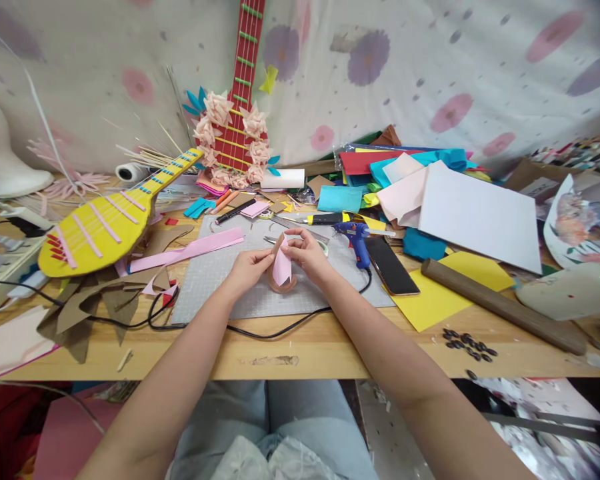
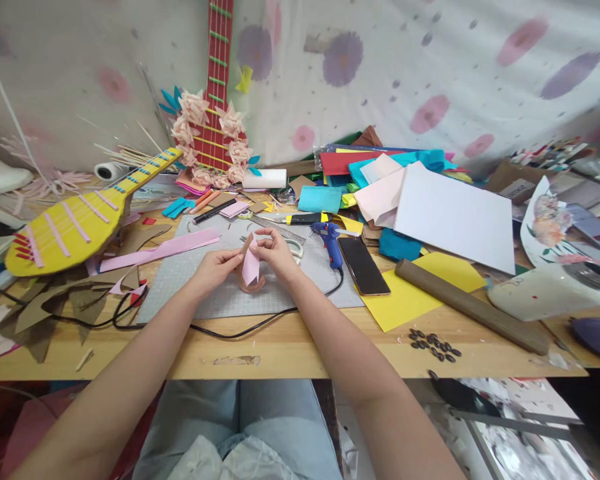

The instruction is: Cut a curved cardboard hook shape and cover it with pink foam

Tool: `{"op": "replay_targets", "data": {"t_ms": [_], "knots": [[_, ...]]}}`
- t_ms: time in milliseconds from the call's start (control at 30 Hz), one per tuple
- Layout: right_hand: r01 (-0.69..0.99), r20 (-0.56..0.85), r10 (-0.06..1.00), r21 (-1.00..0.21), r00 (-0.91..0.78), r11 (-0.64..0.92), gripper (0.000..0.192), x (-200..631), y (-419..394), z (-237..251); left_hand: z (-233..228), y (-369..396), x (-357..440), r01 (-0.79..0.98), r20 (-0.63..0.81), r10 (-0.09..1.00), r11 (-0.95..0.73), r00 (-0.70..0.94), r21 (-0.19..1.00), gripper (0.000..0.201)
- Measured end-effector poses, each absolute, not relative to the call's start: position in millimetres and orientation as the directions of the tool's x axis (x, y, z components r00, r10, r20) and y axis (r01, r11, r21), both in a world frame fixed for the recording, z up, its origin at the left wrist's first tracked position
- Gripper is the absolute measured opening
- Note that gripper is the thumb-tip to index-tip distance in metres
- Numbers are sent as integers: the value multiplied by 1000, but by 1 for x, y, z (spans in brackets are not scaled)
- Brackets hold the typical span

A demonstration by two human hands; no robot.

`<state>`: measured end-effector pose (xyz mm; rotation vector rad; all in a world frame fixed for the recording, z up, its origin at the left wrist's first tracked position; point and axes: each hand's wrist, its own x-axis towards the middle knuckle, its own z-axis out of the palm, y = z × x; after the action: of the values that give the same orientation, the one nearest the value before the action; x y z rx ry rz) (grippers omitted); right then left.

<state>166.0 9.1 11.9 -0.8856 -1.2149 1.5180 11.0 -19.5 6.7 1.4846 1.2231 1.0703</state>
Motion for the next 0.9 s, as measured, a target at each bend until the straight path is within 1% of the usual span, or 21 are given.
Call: {"op": "replay_targets", "data": {"t_ms": [167,267,533,667,800,900], "knots": [[-257,62,957,-966,-284,-13,45,166,9,13,9,-20,14,292,171,982,-188,85,938,30],[-286,76,954,-958,-290,-11,47,166,9,15,9,-20,14,300,185,981,-195,60,934,30],[-279,47,960,-960,-276,-33,49,168,11,17,13,-21,16,167,151,986,-162,76,973,30],[-266,54,964,-964,-260,-18,48,170,12,18,9,-20,16,69,118,987,-126,109,990,37],[-257,68,958,-966,-278,-6,49,171,13,15,7,-19,14,37,91,983,-98,156,994,42],[-245,80,945,-969,-317,0,53,169,13,12,6,-19,15,39,73,988,-79,134,996,42]]}}
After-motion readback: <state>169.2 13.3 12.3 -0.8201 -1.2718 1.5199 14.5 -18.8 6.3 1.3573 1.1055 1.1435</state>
